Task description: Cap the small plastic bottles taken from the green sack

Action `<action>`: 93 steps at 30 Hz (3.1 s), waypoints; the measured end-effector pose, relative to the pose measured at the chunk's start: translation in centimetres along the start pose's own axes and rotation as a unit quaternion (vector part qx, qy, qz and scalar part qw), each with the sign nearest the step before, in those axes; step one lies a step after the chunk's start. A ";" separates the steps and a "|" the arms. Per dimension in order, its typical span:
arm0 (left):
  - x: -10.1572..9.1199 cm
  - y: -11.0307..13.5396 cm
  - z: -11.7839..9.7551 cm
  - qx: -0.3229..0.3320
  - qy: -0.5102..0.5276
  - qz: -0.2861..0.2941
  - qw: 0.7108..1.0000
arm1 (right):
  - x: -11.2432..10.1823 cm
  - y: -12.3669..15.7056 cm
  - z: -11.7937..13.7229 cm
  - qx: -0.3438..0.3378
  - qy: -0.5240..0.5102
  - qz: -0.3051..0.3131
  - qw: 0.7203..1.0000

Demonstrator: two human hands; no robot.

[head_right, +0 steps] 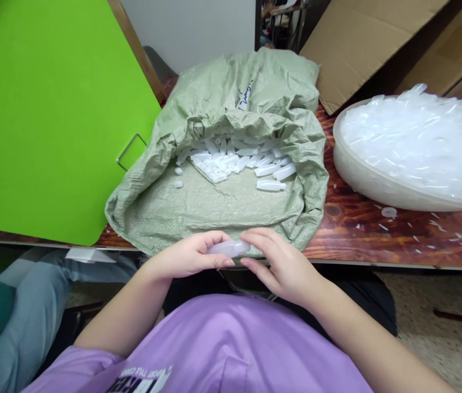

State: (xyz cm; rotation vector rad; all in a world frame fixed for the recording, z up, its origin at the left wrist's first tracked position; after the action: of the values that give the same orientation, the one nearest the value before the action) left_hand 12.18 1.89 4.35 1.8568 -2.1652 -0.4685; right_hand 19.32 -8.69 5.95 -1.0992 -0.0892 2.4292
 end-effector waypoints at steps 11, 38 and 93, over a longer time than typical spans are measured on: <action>0.9 0.4 0.8 -0.014 0.050 0.035 0.998 | 1.2 0.3 0.4 0.023 -0.038 0.081 0.996; 2.6 2.0 1.3 -0.018 -0.078 0.124 0.989 | 2.5 0.4 6.0 -0.258 -0.043 -0.013 0.965; -29.1 -7.6 -4.0 -0.184 -0.500 -0.413 0.738 | 5.8 -18.4 -7.6 0.026 0.282 0.055 0.957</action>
State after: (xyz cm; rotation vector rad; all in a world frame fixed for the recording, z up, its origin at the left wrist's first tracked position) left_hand 25.20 29.32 5.57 2.4949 -1.1798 -2.3166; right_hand 28.69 9.26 1.32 -1.7622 0.2236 2.0965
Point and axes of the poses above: each hand's wrist, its own y-axis away from the middle knuckle, its own x-axis out of the palm, z = x × y, the point moved 8 cm from there along -y, towards the middle knuckle, and after that the axes turned 5 degrees about y, right-handed, at the moved point
